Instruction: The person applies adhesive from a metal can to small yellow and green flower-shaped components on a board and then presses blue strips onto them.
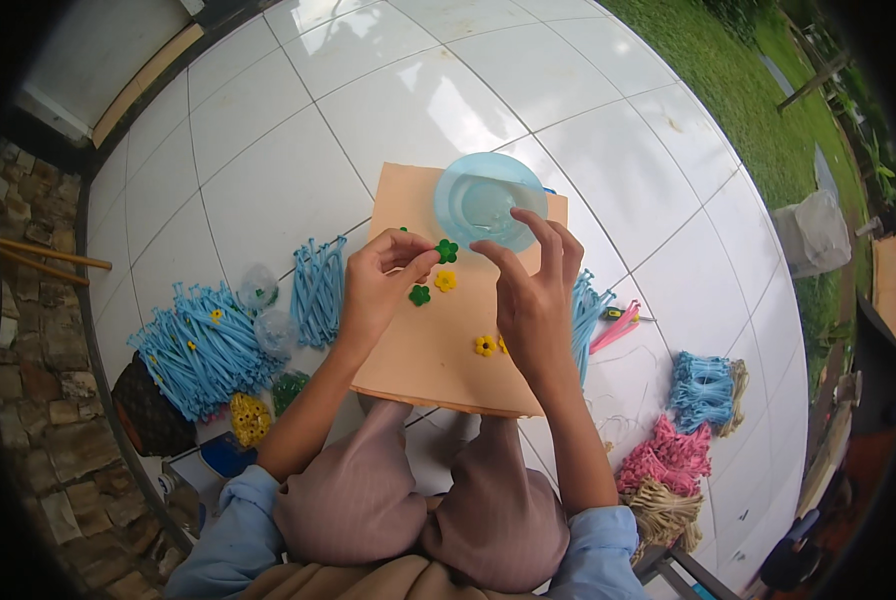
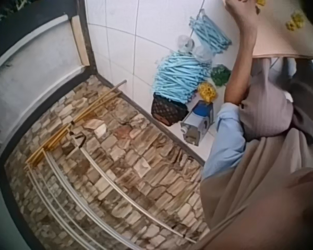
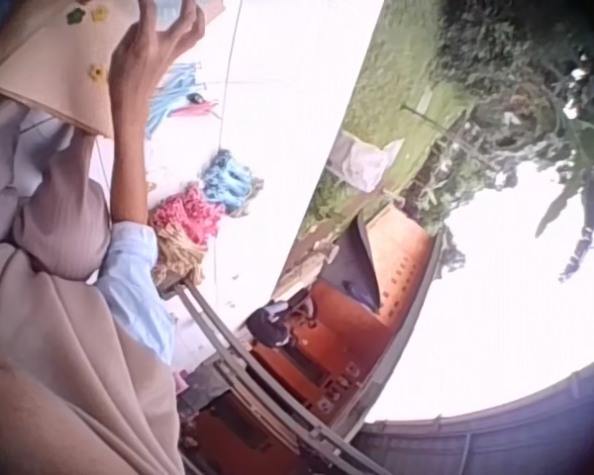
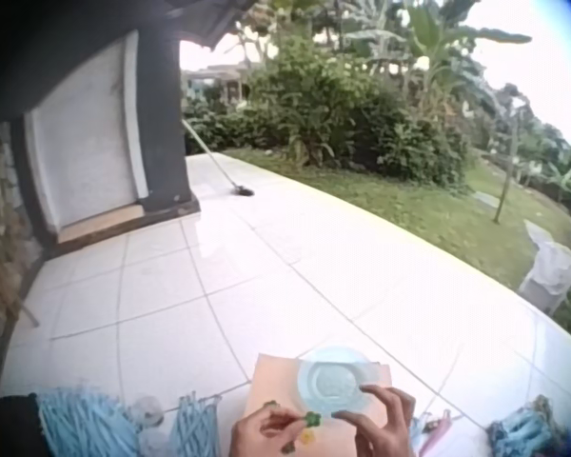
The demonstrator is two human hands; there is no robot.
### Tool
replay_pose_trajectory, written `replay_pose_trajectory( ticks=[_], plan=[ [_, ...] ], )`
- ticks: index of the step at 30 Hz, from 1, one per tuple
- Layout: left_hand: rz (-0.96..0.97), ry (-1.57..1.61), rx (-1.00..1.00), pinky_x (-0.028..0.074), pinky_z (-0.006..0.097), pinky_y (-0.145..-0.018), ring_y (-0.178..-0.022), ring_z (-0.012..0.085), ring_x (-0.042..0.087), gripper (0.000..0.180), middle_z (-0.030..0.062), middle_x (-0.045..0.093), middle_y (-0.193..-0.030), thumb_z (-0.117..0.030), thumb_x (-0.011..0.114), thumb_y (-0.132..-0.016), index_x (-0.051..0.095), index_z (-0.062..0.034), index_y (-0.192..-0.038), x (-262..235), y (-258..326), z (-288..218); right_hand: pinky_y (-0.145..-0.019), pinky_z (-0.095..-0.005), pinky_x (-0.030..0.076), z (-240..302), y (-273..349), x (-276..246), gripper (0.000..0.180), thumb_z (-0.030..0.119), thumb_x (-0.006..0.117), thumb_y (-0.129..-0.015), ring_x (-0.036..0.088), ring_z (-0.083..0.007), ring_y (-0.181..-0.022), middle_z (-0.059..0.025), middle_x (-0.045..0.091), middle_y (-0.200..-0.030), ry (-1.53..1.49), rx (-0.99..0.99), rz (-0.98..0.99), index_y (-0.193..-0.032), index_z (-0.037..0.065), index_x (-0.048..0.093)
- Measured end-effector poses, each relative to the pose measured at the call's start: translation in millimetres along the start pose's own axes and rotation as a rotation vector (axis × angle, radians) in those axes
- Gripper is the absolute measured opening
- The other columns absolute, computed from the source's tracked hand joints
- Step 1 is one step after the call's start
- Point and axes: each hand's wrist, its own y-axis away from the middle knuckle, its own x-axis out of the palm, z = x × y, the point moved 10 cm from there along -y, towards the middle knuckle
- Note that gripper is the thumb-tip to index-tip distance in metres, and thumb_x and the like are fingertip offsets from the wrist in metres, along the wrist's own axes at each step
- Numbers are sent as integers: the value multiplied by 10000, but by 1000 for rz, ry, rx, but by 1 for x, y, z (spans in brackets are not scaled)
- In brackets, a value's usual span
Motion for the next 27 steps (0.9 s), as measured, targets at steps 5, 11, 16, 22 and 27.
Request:
replay_pose_trajectory(
  ticks=[5,11,16,22,27],
  plan=[
    [17,150,-15,500,219,-647,-696,97,621,83,46,643,-758,-40,655,-795,602,12,-834,6,3,-9,-939,-463,344,31,7,-11,381,-31,621,-617,357,-302,-1137,-76,417,-1266,151,-136,-48,-942,167,647],
    [45,85,-16,515,226,-687,-739,115,629,118,70,653,-798,-39,662,-788,602,9,-877,7,7,-14,-961,-461,322,33,7,-7,386,-8,633,-629,345,-298,-1151,-71,403,-1284,222,-161,-36,-962,186,653],
    [44,98,-10,514,227,-687,-753,119,634,113,74,655,-810,-38,658,-792,601,9,-876,7,8,-15,-977,-443,313,33,9,-3,422,-28,624,-623,339,-307,-1154,-65,387,-1298,254,-176,-21,-976,199,664],
    [69,86,-23,507,220,-674,-757,120,635,113,73,656,-814,-50,654,-800,601,3,-885,11,8,-8,-978,-455,313,28,11,-3,422,-39,614,-629,349,-305,-1151,-59,407,-1284,229,-147,-15,-975,197,663],
    [78,56,-57,509,228,-663,-747,115,634,112,66,657,-809,-54,660,-793,607,1,-875,16,10,-5,-930,-454,333,13,14,-14,381,-32,609,-651,361,-291,-1127,-60,419,-1250,162,-50,-50,-979,161,622]
  ],
)
